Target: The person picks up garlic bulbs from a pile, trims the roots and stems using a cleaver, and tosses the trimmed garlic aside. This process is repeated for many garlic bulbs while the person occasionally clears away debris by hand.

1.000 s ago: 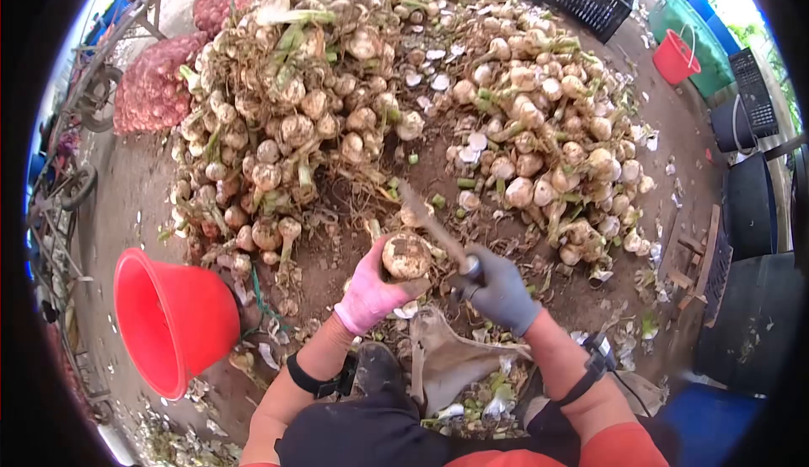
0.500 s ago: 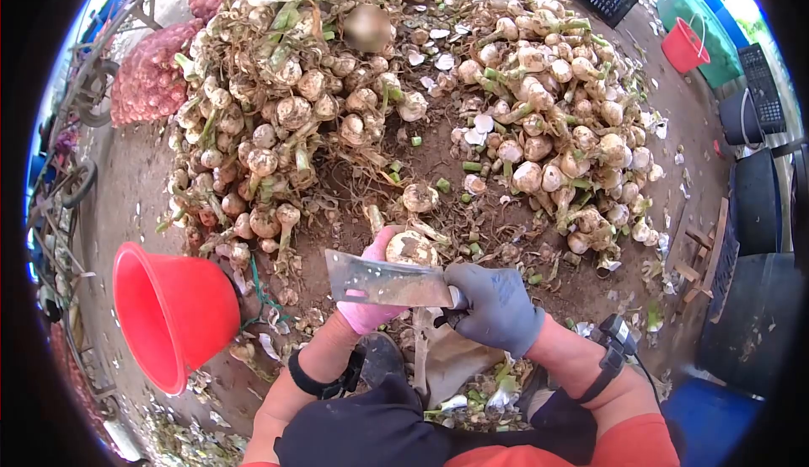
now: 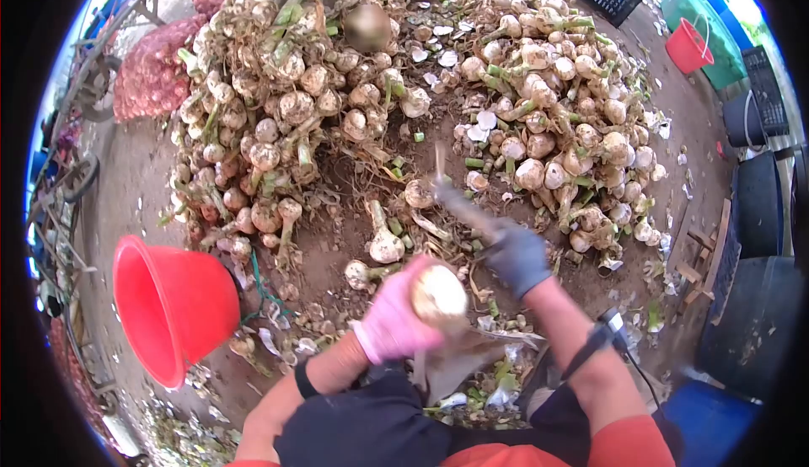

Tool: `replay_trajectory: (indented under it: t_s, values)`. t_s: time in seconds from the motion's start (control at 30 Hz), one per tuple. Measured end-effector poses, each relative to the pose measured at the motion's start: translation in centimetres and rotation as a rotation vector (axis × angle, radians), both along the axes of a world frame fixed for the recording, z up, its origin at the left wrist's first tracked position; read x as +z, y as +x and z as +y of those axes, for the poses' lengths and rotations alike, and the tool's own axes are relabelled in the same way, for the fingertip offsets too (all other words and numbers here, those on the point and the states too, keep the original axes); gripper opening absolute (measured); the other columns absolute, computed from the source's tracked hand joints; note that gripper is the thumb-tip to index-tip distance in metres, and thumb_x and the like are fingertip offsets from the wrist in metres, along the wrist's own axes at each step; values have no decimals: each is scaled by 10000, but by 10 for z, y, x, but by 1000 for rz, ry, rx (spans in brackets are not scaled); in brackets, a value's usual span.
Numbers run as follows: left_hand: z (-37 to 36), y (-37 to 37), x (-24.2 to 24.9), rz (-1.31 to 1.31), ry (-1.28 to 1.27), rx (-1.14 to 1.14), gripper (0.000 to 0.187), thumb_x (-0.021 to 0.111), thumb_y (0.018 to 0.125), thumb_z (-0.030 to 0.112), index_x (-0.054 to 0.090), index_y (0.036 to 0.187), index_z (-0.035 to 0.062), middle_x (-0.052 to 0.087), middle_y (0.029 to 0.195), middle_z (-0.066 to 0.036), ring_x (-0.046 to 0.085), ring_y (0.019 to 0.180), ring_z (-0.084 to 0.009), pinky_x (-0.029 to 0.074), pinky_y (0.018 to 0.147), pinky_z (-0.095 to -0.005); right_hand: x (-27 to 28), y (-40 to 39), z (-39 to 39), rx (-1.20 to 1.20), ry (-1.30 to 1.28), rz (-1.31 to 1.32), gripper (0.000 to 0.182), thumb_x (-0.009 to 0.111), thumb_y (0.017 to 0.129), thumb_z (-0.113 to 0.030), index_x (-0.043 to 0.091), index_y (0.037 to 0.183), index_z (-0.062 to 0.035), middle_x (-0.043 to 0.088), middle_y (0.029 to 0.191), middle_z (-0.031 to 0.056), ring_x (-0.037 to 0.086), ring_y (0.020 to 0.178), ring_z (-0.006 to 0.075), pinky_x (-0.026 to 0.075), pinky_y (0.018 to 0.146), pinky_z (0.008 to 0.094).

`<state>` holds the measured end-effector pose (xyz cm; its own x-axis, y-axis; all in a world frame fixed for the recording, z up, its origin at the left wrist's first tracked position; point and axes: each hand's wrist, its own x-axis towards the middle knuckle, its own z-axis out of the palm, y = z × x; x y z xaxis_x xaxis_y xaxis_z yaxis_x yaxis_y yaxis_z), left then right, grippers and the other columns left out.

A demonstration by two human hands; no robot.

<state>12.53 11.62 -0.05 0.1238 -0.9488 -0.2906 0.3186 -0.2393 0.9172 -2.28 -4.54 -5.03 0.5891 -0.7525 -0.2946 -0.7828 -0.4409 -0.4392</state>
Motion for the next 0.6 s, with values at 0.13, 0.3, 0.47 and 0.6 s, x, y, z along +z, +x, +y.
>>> replay_trajectory:
  t_s: [0.13, 0.3, 0.47, 0.6]
  values:
    - [-10, 23, 14, -50, 152, 83, 667, 844, 686, 59, 471, 1238, 51, 631, 1051, -20, 616, 958, -102, 533, 871, -275, -3, -31, 14, -120, -81, -349, 200, 697, 785, -164, 649, 974, -118, 664, 799, 181, 666, 758, 363, 527, 641, 429]
    - [-27, 27, 0, -274, 83, 324, 756, 872, 610, -6, 482, 1256, 50, 619, 1037, -35, 621, 941, -122, 535, 842, -253, 1, -13, 33, -152, 137, -450, 231, 724, 822, -214, 634, 980, -72, 631, 741, 184, 641, 677, 346, 493, 594, 377]
    - [-22, 41, 6, 52, 34, 580, 654, 762, 712, -35, 436, 1272, 52, 613, 1055, -89, 630, 957, -167, 549, 837, -282, 17, -6, 54, -9, 164, -681, 281, 774, 714, -168, 639, 942, -75, 642, 781, 154, 648, 684, 335, 510, 605, 365]
    - [-2, 52, -40, 702, 4, 571, 293, 610, 899, 84, 544, 1179, 24, 642, 1070, -116, 654, 870, -188, 577, 725, -258, 27, 6, 62, 157, 25, -602, 282, 776, 690, -182, 639, 919, -88, 618, 779, 142, 638, 705, 345, 503, 600, 400]
